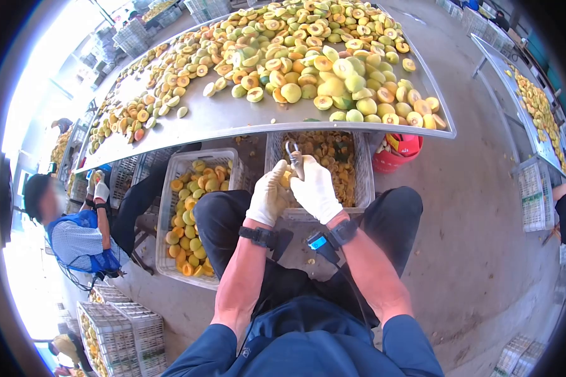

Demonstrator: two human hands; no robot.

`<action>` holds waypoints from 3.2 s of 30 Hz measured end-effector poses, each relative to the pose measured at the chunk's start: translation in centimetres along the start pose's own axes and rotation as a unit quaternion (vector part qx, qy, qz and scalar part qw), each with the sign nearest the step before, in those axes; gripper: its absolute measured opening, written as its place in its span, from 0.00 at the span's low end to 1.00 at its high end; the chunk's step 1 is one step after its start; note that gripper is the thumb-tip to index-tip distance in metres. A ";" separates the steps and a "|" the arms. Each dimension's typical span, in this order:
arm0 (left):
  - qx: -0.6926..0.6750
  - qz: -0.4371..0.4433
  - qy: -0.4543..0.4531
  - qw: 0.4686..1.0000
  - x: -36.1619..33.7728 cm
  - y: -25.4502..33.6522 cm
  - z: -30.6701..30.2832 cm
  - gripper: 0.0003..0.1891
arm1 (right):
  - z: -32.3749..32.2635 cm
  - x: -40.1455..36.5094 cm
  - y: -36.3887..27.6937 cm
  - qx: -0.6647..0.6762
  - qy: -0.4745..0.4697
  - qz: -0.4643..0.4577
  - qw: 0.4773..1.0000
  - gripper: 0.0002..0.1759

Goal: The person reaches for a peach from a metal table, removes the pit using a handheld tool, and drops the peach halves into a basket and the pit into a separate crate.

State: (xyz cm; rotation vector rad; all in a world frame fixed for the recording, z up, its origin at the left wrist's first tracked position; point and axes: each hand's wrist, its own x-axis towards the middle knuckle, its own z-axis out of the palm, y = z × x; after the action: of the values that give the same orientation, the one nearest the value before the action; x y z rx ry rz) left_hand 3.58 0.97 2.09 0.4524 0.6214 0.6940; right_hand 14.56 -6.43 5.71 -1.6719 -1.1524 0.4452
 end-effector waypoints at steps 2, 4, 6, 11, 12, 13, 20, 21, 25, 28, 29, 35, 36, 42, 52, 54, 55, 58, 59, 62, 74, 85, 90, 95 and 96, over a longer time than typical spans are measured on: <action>-0.028 0.006 0.048 0.998 -0.6 0.8 0.9 0.14 | 0.0 0.1 0.7 0.029 0.013 0.014 0.999 0.13; 0.053 0.108 0.082 0.989 -0.8 2.8 1.0 0.13 | -0.8 0.4 1.3 -0.153 0.023 -0.030 0.988 0.14; 0.204 0.239 0.108 0.943 -1.0 5.2 0.8 0.14 | -1.3 0.4 1.8 -0.209 0.050 -0.074 0.974 0.15; 0.604 0.453 0.193 0.627 -3.7 14.4 -0.2 0.20 | -3.2 0.2 1.5 -0.274 0.010 -0.042 0.961 0.12; 0.673 0.458 0.199 0.545 -4.6 16.3 -0.9 0.21 | -3.5 0.3 2.1 -0.272 0.014 -0.044 0.961 0.12; 0.718 0.441 0.203 0.500 -4.8 17.9 -2.6 0.22 | -3.8 0.5 2.9 -0.280 -0.036 -0.033 0.959 0.12; 0.850 0.284 0.222 0.384 -6.9 19.3 -2.3 0.18 | -5.0 1.2 3.5 -0.333 -0.188 -0.048 0.923 0.12; 0.839 0.322 0.174 0.403 -5.8 18.6 -1.9 0.18 | -4.9 1.5 3.2 -0.336 -0.233 -0.046 0.911 0.12; 0.833 0.377 0.061 0.399 -0.4 15.2 2.9 0.17 | -4.7 2.0 3.0 -0.341 -0.309 -0.046 0.887 0.11; 0.841 0.388 0.031 0.376 4.4 12.9 6.2 0.15 | -4.3 1.4 5.2 -0.327 -0.299 -0.075 0.893 0.09; 0.858 0.362 0.021 0.364 6.4 12.3 7.1 0.15 | -3.9 1.2 5.4 -0.320 -0.301 -0.081 0.895 0.09; 0.920 0.258 0.001 0.294 17.6 10.0 10.6 0.18 | -3.9 0.8 4.6 -0.296 -0.315 -0.080 0.898 0.09; 0.921 0.258 -0.004 0.293 19.0 10.0 10.8 0.18 | -4.1 1.1 4.7 -0.295 -0.313 -0.076 0.900 0.09; 0.962 0.161 0.011 0.220 22.9 9.7 11.7 0.21 | -5.1 2.1 3.8 -0.282 -0.312 -0.043 0.906 0.09; 0.346 0.082 -0.055 0.933 11.8 11.9 8.7 0.25 | -5.4 1.8 4.9 -0.274 -0.237 -0.036 0.931 0.08; 0.207 0.008 -0.046 0.977 7.3 10.6 6.0 0.31 | -5.4 2.1 4.3 -0.285 -0.238 -0.011 0.928 0.11; 0.149 -0.040 -0.035 0.987 5.4 9.9 5.4 0.38 | -5.3 2.2 3.9 -0.274 -0.223 -0.007 0.935 0.12; 0.055 -0.073 -0.025 0.995 0.1 7.2 3.0 0.41 | -4.7 1.4 3.8 -0.204 -0.174 -0.027 0.963 0.17; 0.017 -0.088 -0.047 0.995 -0.9 6.5 1.7 0.41 | -4.5 0.8 3.6 -0.148 -0.161 -0.033 0.975 0.17; -0.053 -0.073 -0.062 0.994 -3.3 4.4 -0.7 0.41 | -4.6 -1.3 0.0 -0.071 -0.149 -0.043 0.985 0.16; -0.189 -0.038 -0.159 0.968 -6.2 1.2 -1.8 0.32 | 0.2 -7.0 -1.0 -0.171 -0.155 -0.068 0.971 0.20; -0.089 0.042 -0.064 0.993 -5.6 -0.4 -2.6 0.28 | 2.1 -8.2 -1.1 -0.148 -0.159 -0.031 0.976 0.22; -0.088 0.059 -0.050 0.993 -5.8 -0.9 -2.7 0.27 | 3.1 -8.4 -0.3 -0.117 -0.159 -0.020 0.980 0.21; -0.070 0.069 -0.018 0.995 -6.1 -0.8 -2.2 0.25 | 3.0 -8.2 0.2 -0.104 -0.185 -0.006 0.977 0.18; -0.070 0.068 -0.017 0.995 -6.1 -0.9 -2.2 0.25 | 3.0 -8.1 0.3 -0.095 -0.194 -0.006 0.976 0.18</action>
State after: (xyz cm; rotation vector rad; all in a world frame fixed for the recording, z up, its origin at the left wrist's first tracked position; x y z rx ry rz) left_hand -1.18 -3.49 2.23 0.3779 0.5092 0.8517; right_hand 8.61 -11.77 2.32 -1.7888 -1.5285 0.6930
